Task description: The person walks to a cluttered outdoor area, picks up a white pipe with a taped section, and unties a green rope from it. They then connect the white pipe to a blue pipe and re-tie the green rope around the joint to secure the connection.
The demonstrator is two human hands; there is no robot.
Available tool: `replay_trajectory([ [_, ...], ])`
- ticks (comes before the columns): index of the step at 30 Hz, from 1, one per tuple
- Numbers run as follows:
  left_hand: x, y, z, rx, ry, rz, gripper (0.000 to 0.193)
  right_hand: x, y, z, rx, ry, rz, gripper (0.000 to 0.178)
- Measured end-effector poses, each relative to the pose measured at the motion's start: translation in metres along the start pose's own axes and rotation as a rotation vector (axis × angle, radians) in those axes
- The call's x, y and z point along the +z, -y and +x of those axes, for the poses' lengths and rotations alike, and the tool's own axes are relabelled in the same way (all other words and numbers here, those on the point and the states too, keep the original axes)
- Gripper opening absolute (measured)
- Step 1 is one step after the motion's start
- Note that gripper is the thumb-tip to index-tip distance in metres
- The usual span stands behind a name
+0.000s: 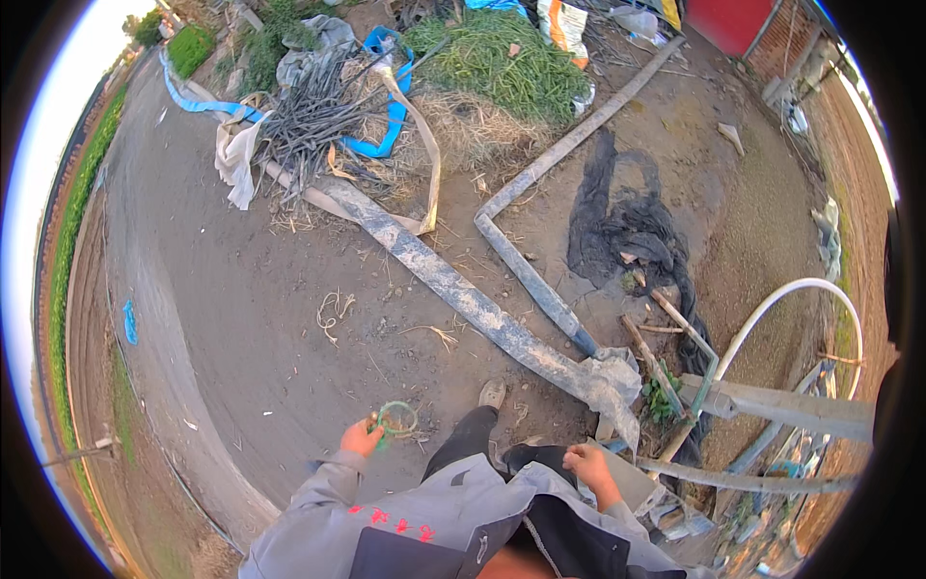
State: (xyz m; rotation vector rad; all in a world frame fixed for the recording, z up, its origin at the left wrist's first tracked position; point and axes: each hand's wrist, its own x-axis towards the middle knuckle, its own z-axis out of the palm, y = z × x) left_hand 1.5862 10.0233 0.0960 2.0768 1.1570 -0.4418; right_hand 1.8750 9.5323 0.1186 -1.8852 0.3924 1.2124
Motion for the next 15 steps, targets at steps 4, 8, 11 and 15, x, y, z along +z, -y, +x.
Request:
replay_trajectory([
  [4,-0.017,-0.124,0.046,0.326,0.121,0.159,0.039,-0.025,-0.078,-0.092,-0.213,-0.260,-0.130,0.028],
  [8,0.024,-0.256,0.009,0.776,0.390,0.229,0.034,-0.012,-0.077,-0.178,-0.164,-0.627,0.267,0.036],
  [11,0.066,-0.304,-0.071,1.074,0.630,0.233,0.029,0.034,-0.114,-0.251,-0.171,-0.667,0.438,0.038],
  [15,0.132,-0.292,-0.217,1.258,1.103,0.334,0.029,0.124,-0.213,-0.337,-0.167,-0.700,0.554,0.041],
])
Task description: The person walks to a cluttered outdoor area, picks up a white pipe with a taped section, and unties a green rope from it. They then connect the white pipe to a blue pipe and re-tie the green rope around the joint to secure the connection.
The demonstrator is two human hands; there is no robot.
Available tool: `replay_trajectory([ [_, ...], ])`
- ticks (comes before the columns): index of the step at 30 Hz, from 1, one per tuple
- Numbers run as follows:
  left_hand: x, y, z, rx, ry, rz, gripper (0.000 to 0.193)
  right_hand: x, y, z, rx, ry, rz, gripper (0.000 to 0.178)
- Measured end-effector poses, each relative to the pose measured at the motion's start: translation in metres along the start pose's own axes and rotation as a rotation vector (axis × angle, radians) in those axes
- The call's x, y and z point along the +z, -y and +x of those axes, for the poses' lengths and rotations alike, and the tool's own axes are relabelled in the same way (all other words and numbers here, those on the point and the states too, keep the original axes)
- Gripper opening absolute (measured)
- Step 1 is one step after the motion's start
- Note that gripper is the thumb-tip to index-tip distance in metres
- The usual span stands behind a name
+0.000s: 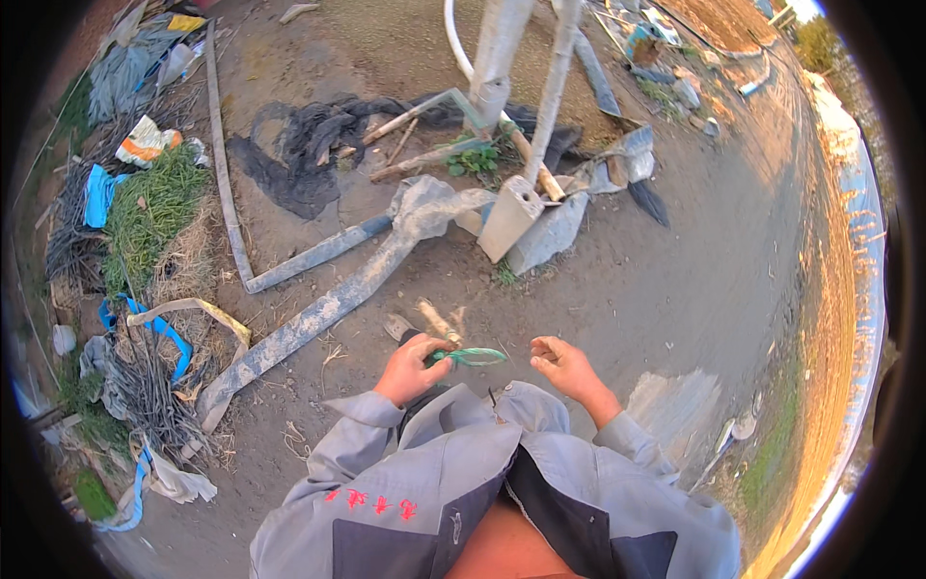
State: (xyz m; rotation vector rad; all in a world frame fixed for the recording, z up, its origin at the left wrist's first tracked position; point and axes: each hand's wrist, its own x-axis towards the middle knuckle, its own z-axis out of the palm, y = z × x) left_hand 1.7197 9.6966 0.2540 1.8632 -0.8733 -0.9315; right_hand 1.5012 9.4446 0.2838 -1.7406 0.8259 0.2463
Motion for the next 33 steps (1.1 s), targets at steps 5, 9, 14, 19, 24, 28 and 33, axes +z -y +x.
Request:
replay_trajectory([
  [5,0.179,-0.126,0.037,0.333,0.471,-0.078,0.033,-0.052,-0.104,-0.157,-0.120,-0.427,-0.098,0.052],
  [9,0.273,-0.200,0.039,0.237,0.704,-0.226,0.032,-0.101,-0.144,-0.244,-0.120,-0.500,-0.181,0.061],
  [14,0.341,-0.235,0.064,-0.023,0.836,-0.493,0.036,-0.152,-0.179,-0.255,0.012,-0.525,0.244,0.057],
  [19,0.385,-0.234,0.144,-0.136,0.786,-0.554,0.033,-0.218,-0.205,-0.186,0.050,-0.402,0.440,0.050],
  [24,0.429,-0.221,0.270,-0.195,0.555,-0.597,0.028,-0.325,-0.238,-0.090,0.228,-0.355,0.351,0.047],
  [28,0.423,-0.193,0.350,-0.218,0.302,-0.346,0.027,-0.422,-0.273,-0.003,0.260,-0.286,0.198,0.045],
  [33,0.375,-0.142,0.386,-0.404,-0.115,-0.266,0.027,-0.518,-0.294,0.150,0.168,-0.238,0.143,0.044],
])
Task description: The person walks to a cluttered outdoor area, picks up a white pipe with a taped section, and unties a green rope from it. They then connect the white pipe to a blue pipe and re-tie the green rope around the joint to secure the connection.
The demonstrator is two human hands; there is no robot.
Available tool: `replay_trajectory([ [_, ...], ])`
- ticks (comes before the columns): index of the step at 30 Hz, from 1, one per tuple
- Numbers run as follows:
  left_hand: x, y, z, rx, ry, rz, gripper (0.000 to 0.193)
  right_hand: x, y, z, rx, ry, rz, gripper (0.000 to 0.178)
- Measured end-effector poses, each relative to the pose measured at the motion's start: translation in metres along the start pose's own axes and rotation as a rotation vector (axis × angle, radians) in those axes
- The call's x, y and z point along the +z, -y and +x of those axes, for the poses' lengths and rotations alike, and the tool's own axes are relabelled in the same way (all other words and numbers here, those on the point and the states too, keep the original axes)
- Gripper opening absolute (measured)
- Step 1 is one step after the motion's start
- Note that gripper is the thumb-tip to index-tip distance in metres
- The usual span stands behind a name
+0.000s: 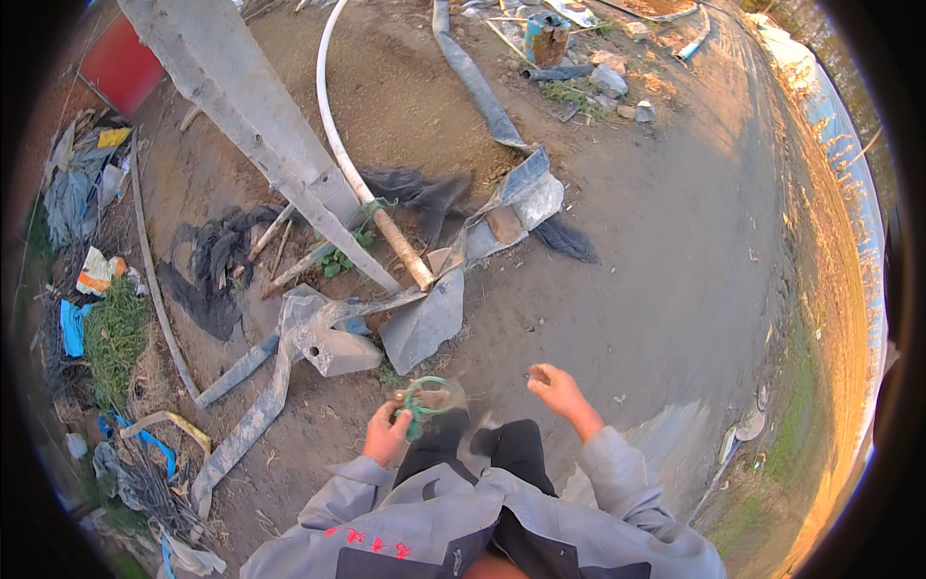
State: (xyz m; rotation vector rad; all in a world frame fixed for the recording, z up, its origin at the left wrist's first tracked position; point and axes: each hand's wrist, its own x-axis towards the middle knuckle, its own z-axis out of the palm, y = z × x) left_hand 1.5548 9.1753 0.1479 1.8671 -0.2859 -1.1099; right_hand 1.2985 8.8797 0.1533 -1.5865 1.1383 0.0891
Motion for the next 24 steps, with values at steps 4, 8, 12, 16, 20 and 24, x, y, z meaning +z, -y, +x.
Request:
replay_trajectory([
  [4,-0.048,0.083,-0.018,-0.054,-0.323,-0.145,0.032,0.010,0.004,0.149,-0.089,0.132,-0.174,0.046],
  [8,-0.040,0.177,-0.105,-0.341,-0.562,-0.057,0.041,0.068,-0.032,0.317,-0.042,0.265,-0.225,0.048],
  [12,0.034,0.199,-0.224,-0.926,-0.567,-0.110,0.031,0.158,-0.072,0.486,-0.089,0.245,-0.251,0.051],
  [16,0.128,0.191,-0.247,-1.554,-0.210,0.229,0.028,0.252,-0.080,0.613,-0.224,0.202,-0.339,0.071],
  [20,0.198,0.185,-0.198,-1.587,-0.257,-0.021,0.026,0.326,-0.089,0.683,-0.133,0.231,-0.530,0.102],
  [24,0.235,0.181,-0.161,-1.619,-0.316,-0.176,0.024,0.356,-0.103,0.712,0.042,0.302,-0.431,0.087],
])
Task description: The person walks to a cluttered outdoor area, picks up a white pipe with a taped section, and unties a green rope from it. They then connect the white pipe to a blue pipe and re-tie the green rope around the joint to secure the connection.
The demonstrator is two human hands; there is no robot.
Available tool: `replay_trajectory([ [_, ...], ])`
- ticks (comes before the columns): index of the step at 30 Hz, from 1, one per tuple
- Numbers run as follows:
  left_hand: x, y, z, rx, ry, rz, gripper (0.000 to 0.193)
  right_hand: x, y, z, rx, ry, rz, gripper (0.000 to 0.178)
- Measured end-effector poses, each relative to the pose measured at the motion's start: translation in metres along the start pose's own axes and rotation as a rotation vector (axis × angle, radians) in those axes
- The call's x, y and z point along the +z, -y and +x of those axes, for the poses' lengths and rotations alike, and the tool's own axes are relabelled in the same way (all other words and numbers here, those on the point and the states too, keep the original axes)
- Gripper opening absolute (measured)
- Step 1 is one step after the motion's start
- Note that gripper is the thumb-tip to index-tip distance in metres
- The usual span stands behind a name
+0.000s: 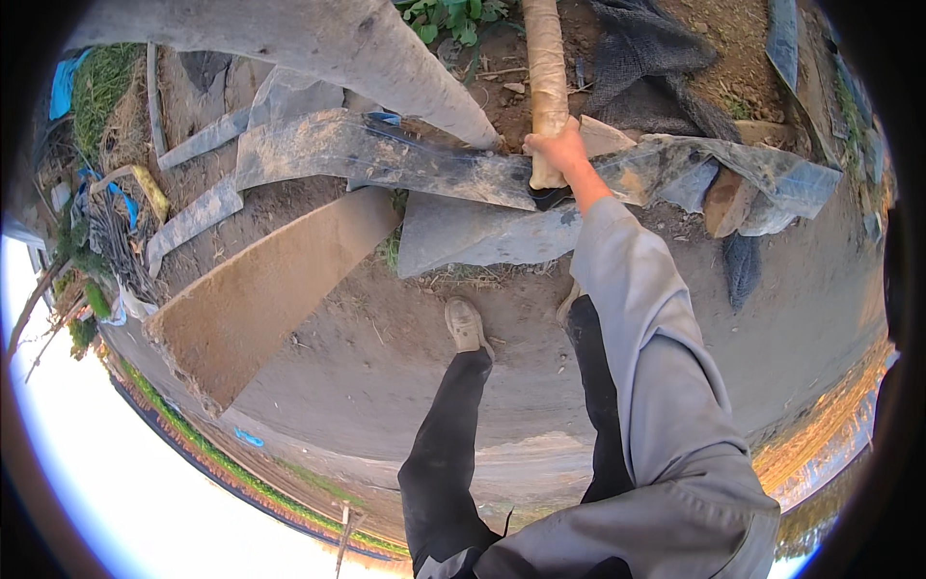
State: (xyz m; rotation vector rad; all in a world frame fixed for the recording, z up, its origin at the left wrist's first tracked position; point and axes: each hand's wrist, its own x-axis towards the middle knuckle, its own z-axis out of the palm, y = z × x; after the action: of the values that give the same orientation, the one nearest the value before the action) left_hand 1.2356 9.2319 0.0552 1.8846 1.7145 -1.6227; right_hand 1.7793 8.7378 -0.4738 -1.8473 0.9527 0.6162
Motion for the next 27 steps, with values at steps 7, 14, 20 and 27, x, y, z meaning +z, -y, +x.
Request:
replay_trajectory([
  [7,0.017,-0.034,-0.012,0.065,0.033,-0.168,0.020,-0.050,0.054,-0.032,-0.040,0.057,-0.069,0.087],
  [14,-0.007,-0.069,-0.039,0.221,0.074,-0.387,0.016,-0.164,0.127,-0.153,-0.116,0.030,0.002,0.079],
  [20,-0.047,-0.108,-0.080,0.336,0.241,-0.753,0.013,-0.291,0.117,-0.348,-0.117,0.157,-0.049,0.092],
  [27,-0.092,-0.157,-0.126,0.468,0.695,-1.137,0.009,-0.440,0.073,-0.582,-0.146,0.158,-0.059,0.090],
])
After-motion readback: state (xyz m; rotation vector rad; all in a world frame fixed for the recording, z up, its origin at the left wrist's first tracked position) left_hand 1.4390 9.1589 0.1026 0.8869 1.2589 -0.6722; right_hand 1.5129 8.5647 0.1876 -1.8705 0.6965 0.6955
